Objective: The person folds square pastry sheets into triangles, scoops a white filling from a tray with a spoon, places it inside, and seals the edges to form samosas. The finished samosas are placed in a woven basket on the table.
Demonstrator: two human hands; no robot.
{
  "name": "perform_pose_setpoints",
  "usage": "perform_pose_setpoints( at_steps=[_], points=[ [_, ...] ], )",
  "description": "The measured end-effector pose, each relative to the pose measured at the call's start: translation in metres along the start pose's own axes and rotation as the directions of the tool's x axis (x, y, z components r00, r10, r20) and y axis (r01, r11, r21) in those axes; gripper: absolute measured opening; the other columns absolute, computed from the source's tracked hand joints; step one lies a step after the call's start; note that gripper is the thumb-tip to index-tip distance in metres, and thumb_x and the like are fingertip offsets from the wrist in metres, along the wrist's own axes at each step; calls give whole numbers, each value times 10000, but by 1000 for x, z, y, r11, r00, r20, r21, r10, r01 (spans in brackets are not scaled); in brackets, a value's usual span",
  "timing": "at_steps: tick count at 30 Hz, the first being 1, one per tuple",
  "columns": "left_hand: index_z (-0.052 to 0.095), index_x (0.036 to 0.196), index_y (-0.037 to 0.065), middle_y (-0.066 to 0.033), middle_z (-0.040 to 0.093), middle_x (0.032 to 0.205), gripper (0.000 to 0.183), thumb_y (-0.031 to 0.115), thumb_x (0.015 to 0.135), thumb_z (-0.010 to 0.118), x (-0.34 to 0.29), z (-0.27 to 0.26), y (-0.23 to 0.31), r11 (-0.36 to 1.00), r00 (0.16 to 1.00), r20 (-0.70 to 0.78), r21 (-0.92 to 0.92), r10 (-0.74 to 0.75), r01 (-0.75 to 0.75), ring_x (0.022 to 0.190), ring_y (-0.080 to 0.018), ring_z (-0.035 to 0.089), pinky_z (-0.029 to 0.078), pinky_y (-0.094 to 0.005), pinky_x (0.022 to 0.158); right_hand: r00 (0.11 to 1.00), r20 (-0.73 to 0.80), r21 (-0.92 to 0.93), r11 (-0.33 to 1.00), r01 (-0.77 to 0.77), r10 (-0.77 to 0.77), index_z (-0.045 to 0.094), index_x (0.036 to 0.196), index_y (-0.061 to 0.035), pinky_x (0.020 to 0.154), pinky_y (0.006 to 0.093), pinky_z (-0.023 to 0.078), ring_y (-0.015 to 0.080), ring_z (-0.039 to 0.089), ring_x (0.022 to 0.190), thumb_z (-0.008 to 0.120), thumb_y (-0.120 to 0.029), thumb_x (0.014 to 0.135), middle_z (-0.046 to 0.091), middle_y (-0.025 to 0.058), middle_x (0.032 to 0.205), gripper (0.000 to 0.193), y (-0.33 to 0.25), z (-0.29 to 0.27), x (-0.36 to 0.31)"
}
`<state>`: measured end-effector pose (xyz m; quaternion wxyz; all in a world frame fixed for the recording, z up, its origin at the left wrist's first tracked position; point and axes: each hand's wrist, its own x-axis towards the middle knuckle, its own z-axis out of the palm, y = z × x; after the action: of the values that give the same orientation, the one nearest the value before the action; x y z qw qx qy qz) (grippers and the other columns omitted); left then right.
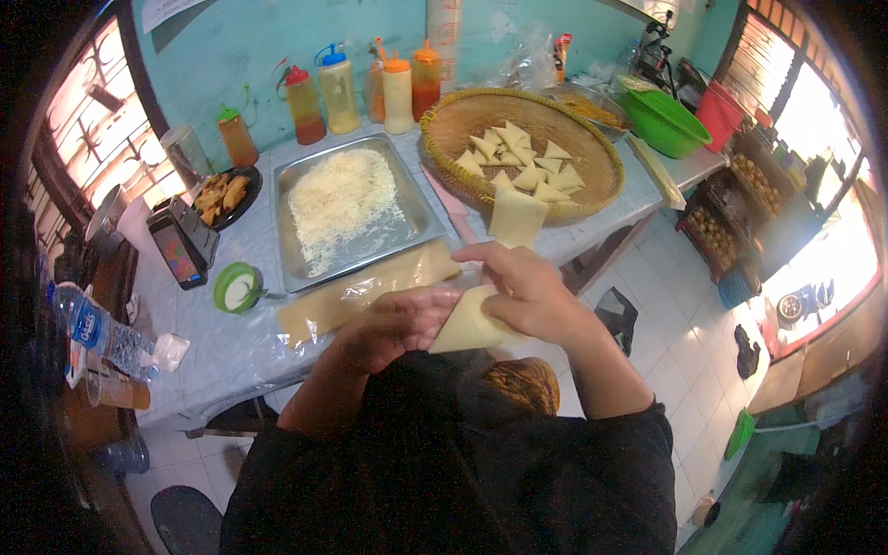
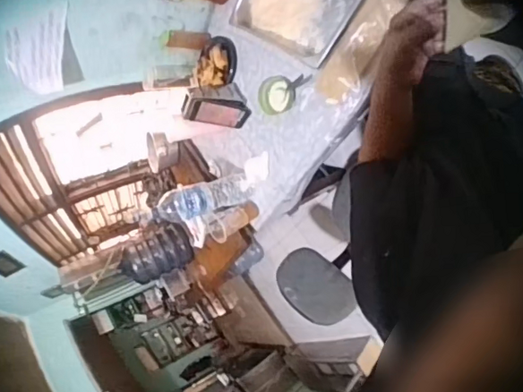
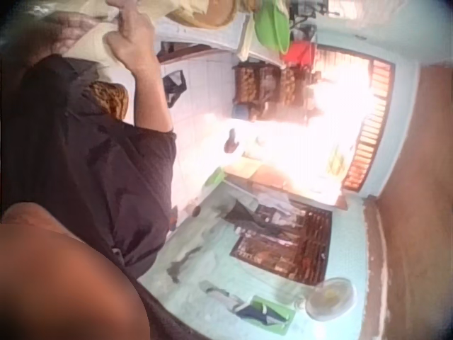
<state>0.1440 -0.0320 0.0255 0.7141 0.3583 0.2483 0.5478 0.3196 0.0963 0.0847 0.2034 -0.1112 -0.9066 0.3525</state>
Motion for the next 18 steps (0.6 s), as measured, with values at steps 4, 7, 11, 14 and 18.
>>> perform_pose_setpoints(
  at_steps=[4, 7, 11, 14, 18],
  points=[
    [339, 1309, -43, -157, 549, 1165, 660, 154, 767, 658, -11, 1, 5, 976, 999, -8, 216, 42, -40, 1006, -222, 583, 463, -345, 878, 945, 142, -304, 896, 324, -294, 586, 1136, -78, 682, 356, 400, 252, 505, 692, 578, -75, 619, 506, 60, 705, 517, -21, 9, 36],
    [366, 1270, -30, -143, 568, 1108, 608, 127, 760, 660, -22, -3, 12, 980, 984, -120, 170, 129, -107, 928, -202, 604, 498, -332, 814, 921, 212, -232, 898, 373, -328, 602, 1107, -70, 738, 342, 410, 234, 534, 786, 614, -116, 663, 541, 68, 795, 447, -26, 20, 68],
    [371, 1272, -17, -142, 576, 1087, 589, 105, 767, 649, -45, -16, 36, 949, 938, -154, 113, 309, -294, 842, -190, 619, 526, -336, 741, 988, 157, 429, 901, -62, -7, 604, 1071, -29, 869, 289, 395, 145, 529, 956, 586, -163, 792, 578, 50, 975, 311, -27, 39, 119],
    [378, 1278, -4, -135, 584, 1074, 560, 50, 776, 621, -57, -19, 66, 884, 824, -324, 209, 465, -417, 830, -185, 620, 530, -342, 733, 983, 113, 464, 867, -183, 147, 612, 1031, -7, 799, 281, 434, 159, 567, 899, 572, -173, 797, 617, 74, 942, 290, 32, 61, 177],
    [380, 1230, -12, -131, 578, 1045, 480, -34, 796, 586, -52, -20, 108, 711, 607, -372, 396, 703, -581, 856, -183, 610, 526, -329, 752, 969, 192, 170, 967, -192, 159, 631, 986, 28, 783, 348, 460, 296, 612, 931, 540, -123, 738, 651, 190, 951, 304, 145, 136, 235]
  ],
)
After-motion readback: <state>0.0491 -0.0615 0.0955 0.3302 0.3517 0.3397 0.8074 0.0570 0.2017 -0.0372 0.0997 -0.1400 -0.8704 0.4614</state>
